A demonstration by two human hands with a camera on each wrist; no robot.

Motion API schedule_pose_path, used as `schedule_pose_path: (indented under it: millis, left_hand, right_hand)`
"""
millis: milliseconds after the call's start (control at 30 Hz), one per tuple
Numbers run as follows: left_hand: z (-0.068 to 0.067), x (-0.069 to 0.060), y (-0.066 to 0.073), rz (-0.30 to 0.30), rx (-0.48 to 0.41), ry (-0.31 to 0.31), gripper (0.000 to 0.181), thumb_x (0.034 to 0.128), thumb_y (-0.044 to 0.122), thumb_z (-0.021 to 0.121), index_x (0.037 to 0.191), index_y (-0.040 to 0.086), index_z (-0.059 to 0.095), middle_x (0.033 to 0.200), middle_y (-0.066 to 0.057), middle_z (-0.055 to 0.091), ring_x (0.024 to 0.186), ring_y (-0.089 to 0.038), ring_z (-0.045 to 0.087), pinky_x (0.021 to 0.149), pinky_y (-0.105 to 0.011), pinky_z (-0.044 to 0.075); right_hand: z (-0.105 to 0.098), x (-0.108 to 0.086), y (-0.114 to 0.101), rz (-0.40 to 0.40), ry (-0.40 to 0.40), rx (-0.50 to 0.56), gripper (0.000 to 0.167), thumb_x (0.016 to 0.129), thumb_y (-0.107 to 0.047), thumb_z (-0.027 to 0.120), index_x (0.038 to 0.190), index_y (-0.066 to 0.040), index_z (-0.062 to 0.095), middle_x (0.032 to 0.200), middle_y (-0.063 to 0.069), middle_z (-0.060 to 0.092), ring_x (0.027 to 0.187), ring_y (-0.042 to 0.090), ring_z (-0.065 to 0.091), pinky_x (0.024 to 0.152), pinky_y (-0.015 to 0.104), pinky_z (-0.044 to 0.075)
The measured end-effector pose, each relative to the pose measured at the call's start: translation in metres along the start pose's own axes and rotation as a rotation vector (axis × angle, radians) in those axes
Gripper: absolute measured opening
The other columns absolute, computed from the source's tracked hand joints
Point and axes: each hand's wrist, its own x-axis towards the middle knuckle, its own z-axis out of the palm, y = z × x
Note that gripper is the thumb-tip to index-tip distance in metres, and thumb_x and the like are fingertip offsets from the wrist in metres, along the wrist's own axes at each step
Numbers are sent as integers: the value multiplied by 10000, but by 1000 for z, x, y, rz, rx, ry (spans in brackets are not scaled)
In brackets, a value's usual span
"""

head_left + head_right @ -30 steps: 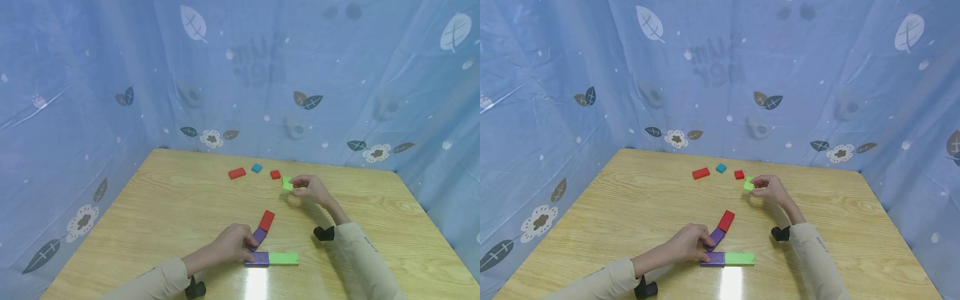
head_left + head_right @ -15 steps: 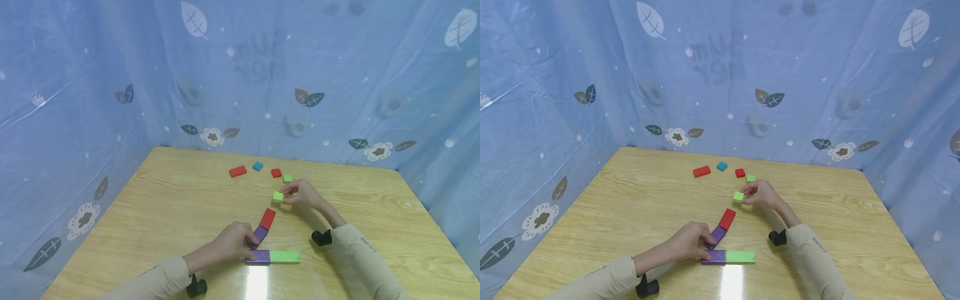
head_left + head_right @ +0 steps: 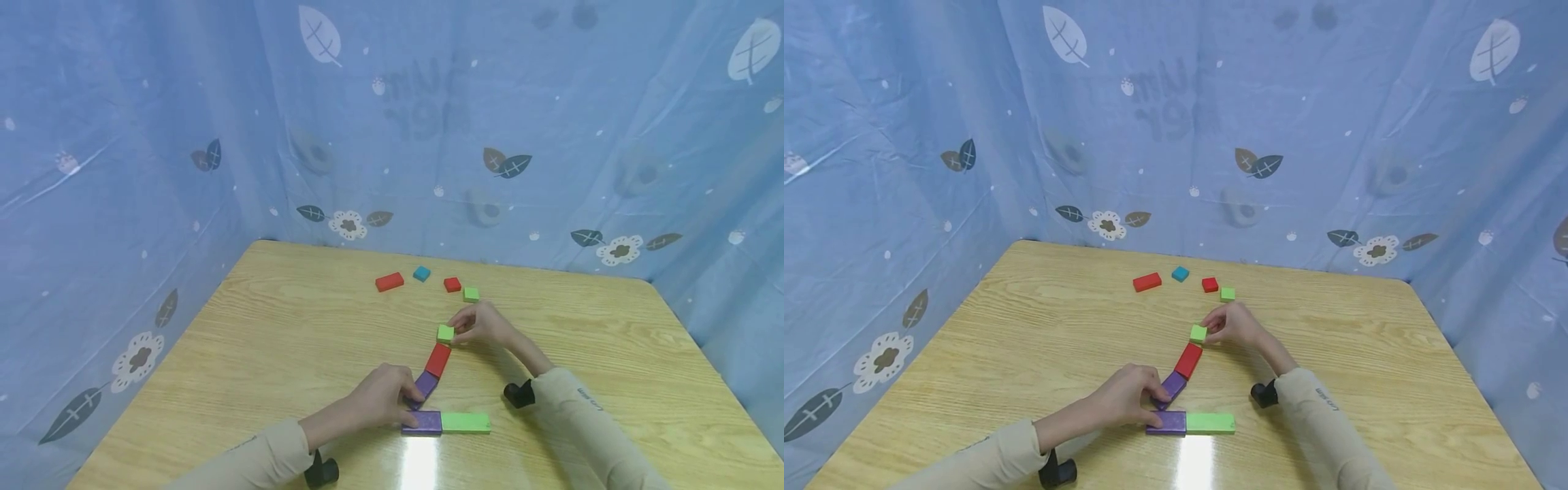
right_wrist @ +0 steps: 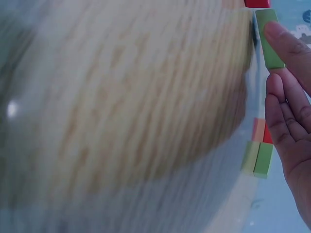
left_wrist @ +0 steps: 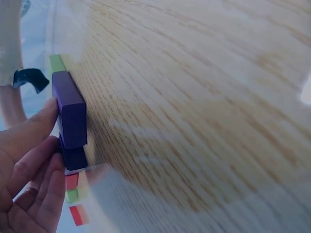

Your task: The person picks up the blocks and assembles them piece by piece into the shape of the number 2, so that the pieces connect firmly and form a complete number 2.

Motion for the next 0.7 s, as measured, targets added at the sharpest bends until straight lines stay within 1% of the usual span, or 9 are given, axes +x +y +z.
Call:
schedule_pose_path:
  millis: [267,433,700]
  left_hand:
    - [-1,0,2,-6,-11,-5,311,650,196,881,925,99,774,785,103,616,708,15,528,615,-130,418]
    - [-1,0,1,-3,-9,-2,311,649,195,882,924,98,774,784,101,617,703,15,528,612,-127,419]
    - [-3,0,2,-5,-7,2,305,651,195,882,921,102,775,793,99,623,706,13,522,616,-129,416]
  right_hand:
    - [1,0,-1,0,-38,-3,258,765,-73,797,983,44,722,909,143,717,789,219,672,710,256,542]
    - [1,0,-1,10,-52,-16,263,766,-95,800,993,18,728,947,126,718,819,199,677,707,244,539]
    - [1,-1,-2,48,-60,-14,279,762,-126,807,1004,-9,731,967,95,715,842,174,664,751,262,535]
